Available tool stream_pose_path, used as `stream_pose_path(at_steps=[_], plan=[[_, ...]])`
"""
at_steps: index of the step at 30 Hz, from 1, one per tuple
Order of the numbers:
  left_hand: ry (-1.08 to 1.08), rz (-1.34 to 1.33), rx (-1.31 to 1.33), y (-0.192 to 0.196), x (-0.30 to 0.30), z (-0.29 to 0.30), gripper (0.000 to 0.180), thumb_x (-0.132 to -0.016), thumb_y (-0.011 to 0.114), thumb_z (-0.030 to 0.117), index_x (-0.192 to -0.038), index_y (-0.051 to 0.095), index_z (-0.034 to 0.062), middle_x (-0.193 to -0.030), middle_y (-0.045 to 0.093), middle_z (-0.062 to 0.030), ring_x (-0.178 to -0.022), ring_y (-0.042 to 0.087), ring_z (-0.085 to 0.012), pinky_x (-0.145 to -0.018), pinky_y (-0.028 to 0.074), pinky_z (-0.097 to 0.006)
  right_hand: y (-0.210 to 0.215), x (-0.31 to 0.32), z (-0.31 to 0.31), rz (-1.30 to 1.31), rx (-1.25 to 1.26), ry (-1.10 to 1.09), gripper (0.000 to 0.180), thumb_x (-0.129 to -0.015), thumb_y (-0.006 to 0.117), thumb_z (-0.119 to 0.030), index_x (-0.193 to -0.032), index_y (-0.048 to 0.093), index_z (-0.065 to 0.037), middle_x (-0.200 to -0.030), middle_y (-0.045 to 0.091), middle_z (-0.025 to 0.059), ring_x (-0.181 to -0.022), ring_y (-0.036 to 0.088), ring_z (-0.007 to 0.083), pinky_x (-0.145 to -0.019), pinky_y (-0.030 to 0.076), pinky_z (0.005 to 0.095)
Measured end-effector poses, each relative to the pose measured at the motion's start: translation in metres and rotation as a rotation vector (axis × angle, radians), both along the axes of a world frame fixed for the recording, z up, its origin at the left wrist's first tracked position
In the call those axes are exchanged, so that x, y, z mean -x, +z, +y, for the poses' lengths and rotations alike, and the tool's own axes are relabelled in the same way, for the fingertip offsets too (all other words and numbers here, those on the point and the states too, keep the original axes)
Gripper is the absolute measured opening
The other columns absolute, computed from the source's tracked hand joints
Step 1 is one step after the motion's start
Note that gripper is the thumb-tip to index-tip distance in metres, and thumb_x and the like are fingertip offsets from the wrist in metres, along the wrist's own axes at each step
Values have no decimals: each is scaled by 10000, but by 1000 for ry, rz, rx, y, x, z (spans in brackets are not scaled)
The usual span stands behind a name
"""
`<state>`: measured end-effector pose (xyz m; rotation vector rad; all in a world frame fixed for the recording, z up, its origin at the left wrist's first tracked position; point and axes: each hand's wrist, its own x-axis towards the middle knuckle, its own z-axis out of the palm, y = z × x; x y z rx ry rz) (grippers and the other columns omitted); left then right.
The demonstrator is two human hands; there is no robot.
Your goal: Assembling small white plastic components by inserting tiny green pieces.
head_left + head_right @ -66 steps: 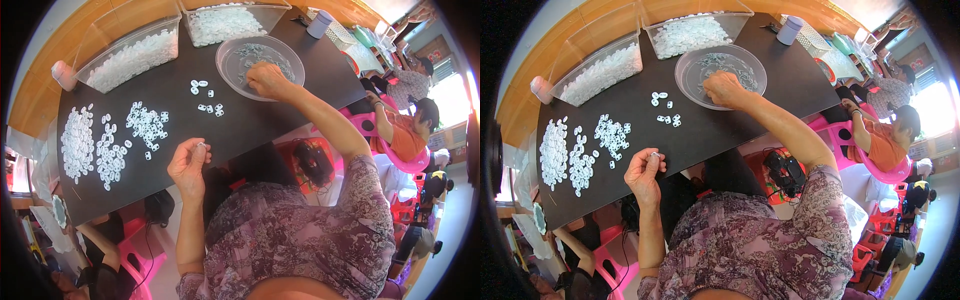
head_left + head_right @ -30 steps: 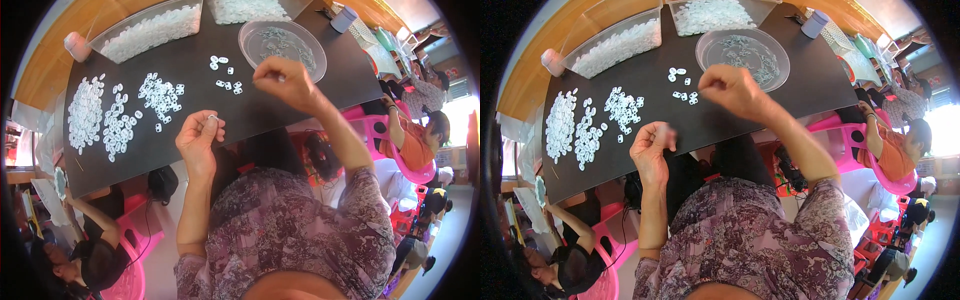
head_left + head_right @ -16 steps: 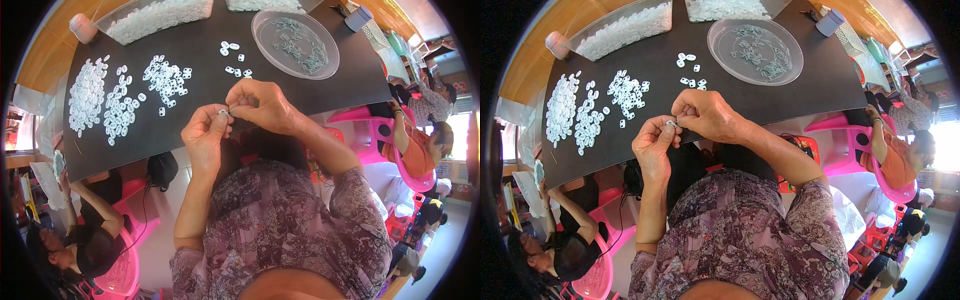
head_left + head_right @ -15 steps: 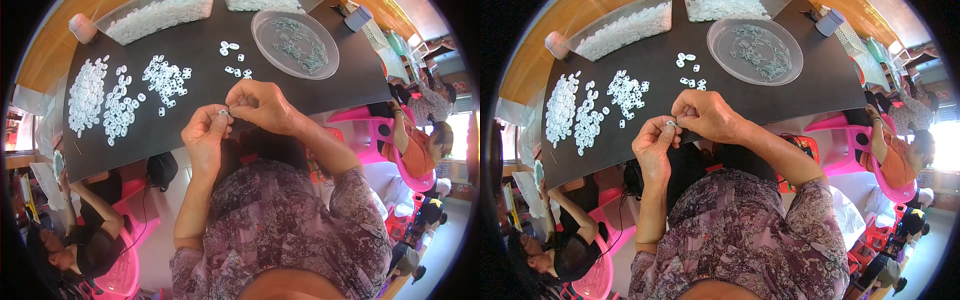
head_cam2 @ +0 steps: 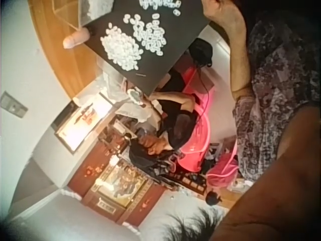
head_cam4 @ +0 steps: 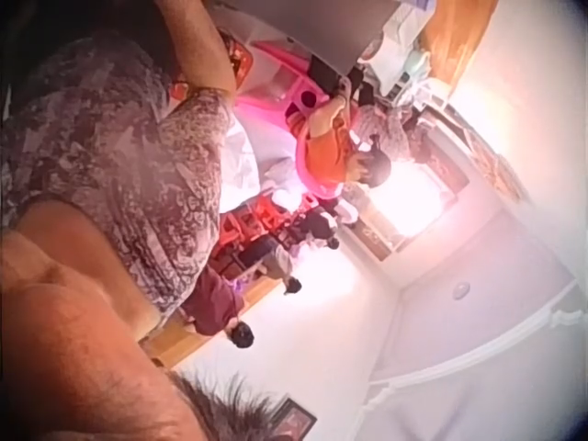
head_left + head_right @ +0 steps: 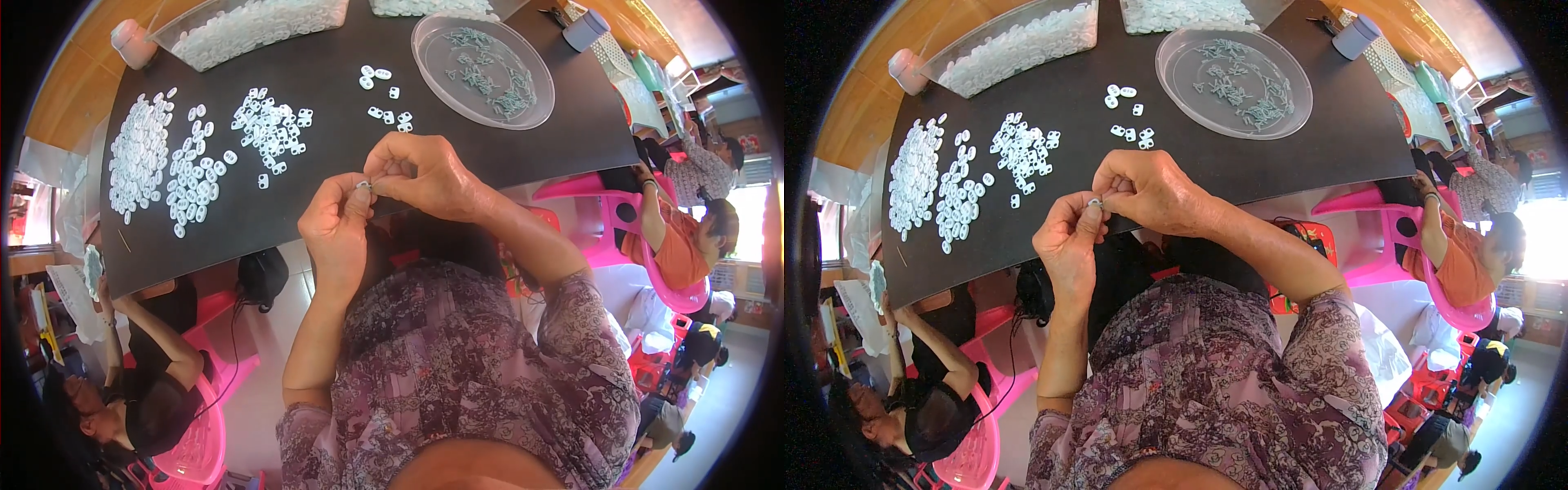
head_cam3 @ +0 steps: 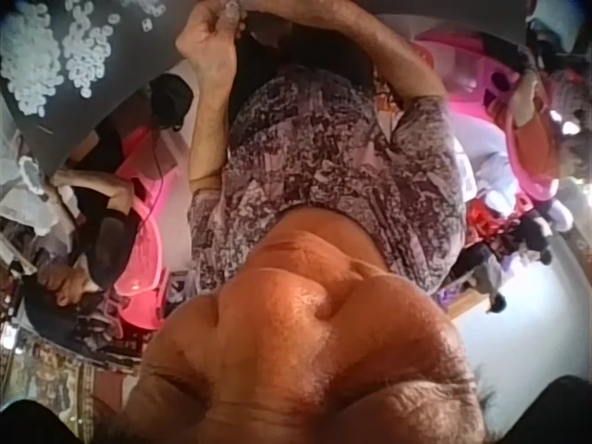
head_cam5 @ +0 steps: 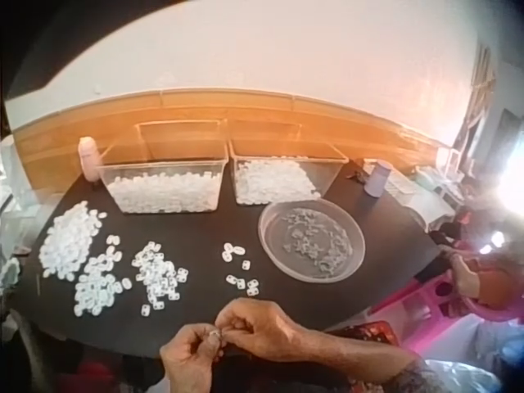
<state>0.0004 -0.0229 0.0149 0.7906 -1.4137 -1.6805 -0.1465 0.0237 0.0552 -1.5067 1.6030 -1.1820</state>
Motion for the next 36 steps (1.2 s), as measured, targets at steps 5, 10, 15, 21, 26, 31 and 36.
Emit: stream_pose_path(at_steps=[5,10,15,21,26,31,36], plan=[[53,-87,121,-6,2,3,82,-871,583,43,-901,611,-28,-731,593,-27,-591,500,-60,-528,406,-169,-6,-1,-1,-154,-31,-14,78,-755,633,7,-805,575,21,-694,612,52,-651,598,88,-585,482,240],[29,66,-54,1,0,-1,102,-866,586,36,-921,617,-44,-739,608,-48,-591,524,-77,-518,430,-186,-9,-1,-3,-282,-106,-22,103,-792,621,-23,-882,591,17,-779,611,30,-743,580,67,-670,479,224],[-6,122,-177,1,-1,-3,125,-881,546,21,-963,617,-42,-802,612,-33,-658,534,-65,-572,437,-189,-11,-4,-4,-190,-78,-49,105,-803,602,-23,-901,595,16,-782,613,32,-750,585,78,-685,479,231],[65,90,-108,-2,3,-4,119,-867,574,18,-946,615,-62,-758,618,-66,-596,540,-91,-521,452,-202,-18,-8,-4,37,6,-107,87,-809,591,-30,-881,592,19,-792,612,61,-757,589,113,-681,475,256],[93,94,-84,-1,5,-1,116,-869,568,14,-946,615,-59,-754,612,-56,-593,530,-84,-517,443,-198,-19,-14,-6,160,74,-118,57,-822,559,-47,-828,571,8,-752,582,86,-730,581,172,-656,457,301],[96,87,-92,0,6,0,112,-871,560,7,-939,613,-64,-749,610,-54,-592,527,-81,-519,439,-195,-24,-16,-9,357,232,-83,58,-812,543,-67,-793,547,-13,-715,536,113,-705,544,282,-644,436,364],[91,108,-114,-4,7,-7,116,-870,558,4,-945,606,-71,-756,614,-70,-589,532,-92,-523,449,-203,-28,-9,-14,349,234,-72,70,-807,548,-93,-799,566,-26,-748,557,109,-715,543,286,-647,438,365]])
